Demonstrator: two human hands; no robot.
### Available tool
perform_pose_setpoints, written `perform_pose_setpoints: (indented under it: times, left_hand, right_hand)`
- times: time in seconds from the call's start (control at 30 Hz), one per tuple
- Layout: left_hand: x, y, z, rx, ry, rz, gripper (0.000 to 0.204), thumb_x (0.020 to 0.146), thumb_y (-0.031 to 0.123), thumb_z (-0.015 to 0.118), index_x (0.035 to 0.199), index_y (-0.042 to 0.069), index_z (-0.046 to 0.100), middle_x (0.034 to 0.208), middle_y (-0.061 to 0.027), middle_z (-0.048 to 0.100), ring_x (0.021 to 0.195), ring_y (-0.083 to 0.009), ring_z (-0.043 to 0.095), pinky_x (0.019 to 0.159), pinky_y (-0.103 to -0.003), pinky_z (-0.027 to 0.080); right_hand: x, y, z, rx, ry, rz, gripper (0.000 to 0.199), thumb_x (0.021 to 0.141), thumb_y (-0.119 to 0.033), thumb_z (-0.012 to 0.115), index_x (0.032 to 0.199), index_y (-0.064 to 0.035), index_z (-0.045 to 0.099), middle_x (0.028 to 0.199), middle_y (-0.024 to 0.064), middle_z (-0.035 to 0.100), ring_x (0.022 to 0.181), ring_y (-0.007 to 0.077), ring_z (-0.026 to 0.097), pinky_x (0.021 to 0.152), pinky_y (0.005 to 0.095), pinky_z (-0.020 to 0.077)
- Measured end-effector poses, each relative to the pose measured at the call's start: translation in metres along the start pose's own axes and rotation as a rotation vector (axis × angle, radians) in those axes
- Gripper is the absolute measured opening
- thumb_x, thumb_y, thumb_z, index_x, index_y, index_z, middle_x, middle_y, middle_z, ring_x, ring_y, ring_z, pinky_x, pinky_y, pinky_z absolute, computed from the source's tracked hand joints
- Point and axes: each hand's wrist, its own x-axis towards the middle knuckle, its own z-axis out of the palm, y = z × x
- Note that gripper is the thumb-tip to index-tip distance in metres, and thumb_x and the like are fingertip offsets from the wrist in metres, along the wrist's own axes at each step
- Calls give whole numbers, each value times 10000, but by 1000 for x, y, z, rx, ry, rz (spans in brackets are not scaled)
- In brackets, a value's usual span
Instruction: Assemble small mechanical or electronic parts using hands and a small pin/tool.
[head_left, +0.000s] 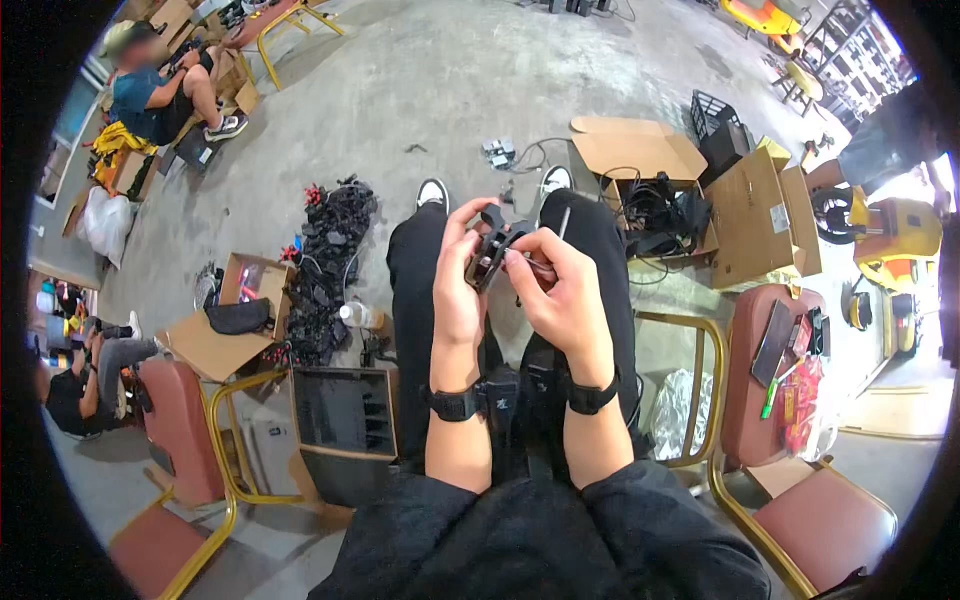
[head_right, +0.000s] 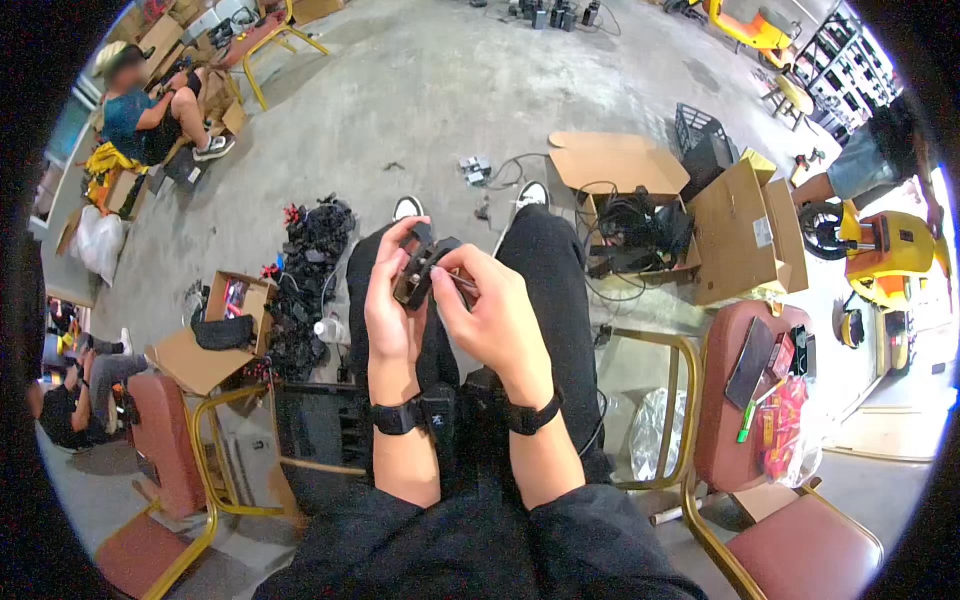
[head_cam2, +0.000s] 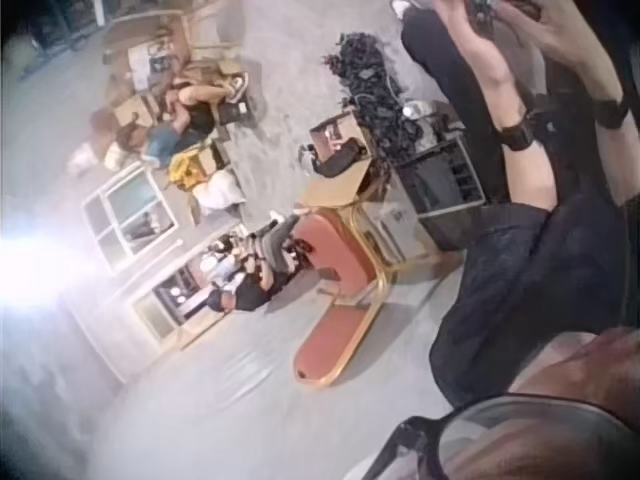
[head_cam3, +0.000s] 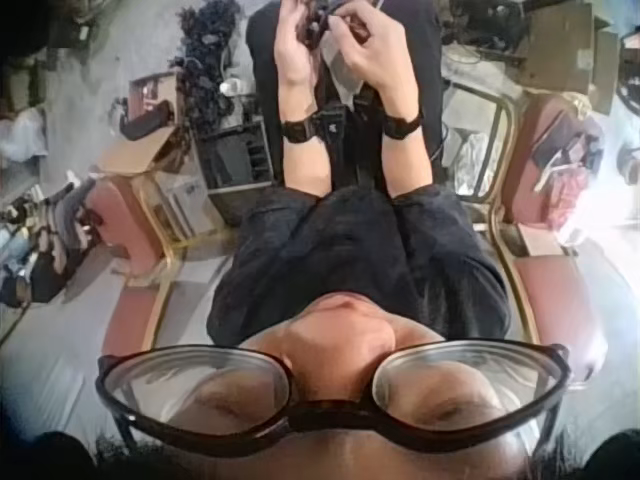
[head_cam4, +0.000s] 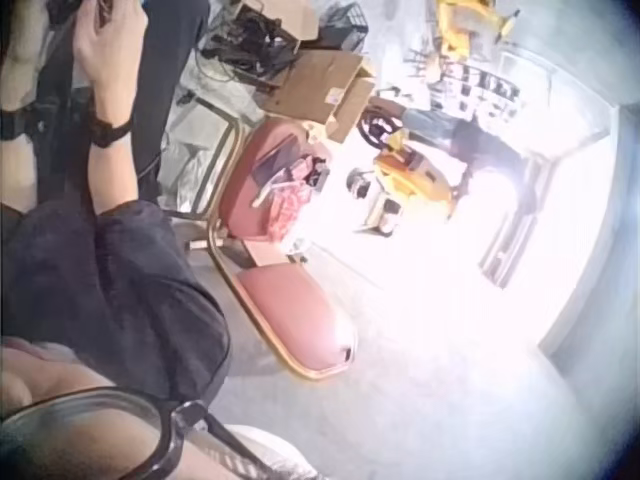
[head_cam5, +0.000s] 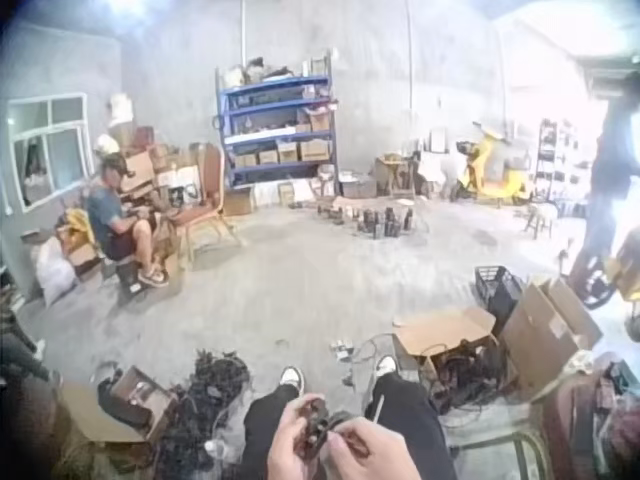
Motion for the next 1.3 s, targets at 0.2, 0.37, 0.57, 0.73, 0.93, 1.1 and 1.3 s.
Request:
perform_pose_setpoints:
  times: [0.2,0.37,0.57,0.73,0.93,1.1,1.3]
  left_hand:
    - [-3,-4,-8,136,62,163,393,941,199,363,1213,-10,554,1025,-48,536,914,-114,516,843,-252,402]
    - [-3,-12,-15,171,101,218,396,934,211,374,1220,-7,541,1048,-84,566,922,-132,544,811,-258,442]
    - [2,-21,-21,209,78,235,444,934,258,338,1242,-22,489,949,-140,611,784,-245,640,742,-346,528]
    - [11,-28,-33,181,59,150,432,934,245,339,1211,-29,524,962,-143,619,784,-222,636,735,-333,525]
    - [20,-33,-33,223,149,141,445,932,252,356,1230,-29,531,990,-95,582,916,-167,589,763,-293,512]
    - [28,-38,-28,252,139,99,471,911,250,351,1236,-46,520,952,-125,610,782,-179,611,716,-289,512]
    - [33,-38,-33,185,118,78,406,926,207,404,1217,-39,542,1000,-133,606,798,-173,600,730,-286,504]
  right_hand:
    - [-9,11,11,169,-172,177,109,925,-103,585,955,1,575,738,19,581,605,45,458,530,227,387]
    - [-7,21,15,443,-212,233,119,979,-126,514,964,-17,560,832,-21,580,635,40,463,533,208,386]
    - [-4,22,7,654,-465,449,253,1025,-204,423,917,-11,546,609,-13,460,497,87,473,498,238,428]
    - [9,28,4,559,-519,591,252,1009,-201,462,929,7,581,619,6,487,515,102,520,495,258,434]
    - [14,41,17,-91,-130,-120,180,966,-119,516,967,13,639,655,52,568,560,83,552,524,261,429]
    - [17,56,13,426,-316,433,220,991,-159,496,927,2,631,603,-11,504,522,58,500,484,237,405]
    - [23,46,15,555,-367,590,294,1016,-208,445,914,18,603,542,-24,422,392,74,436,374,220,341]
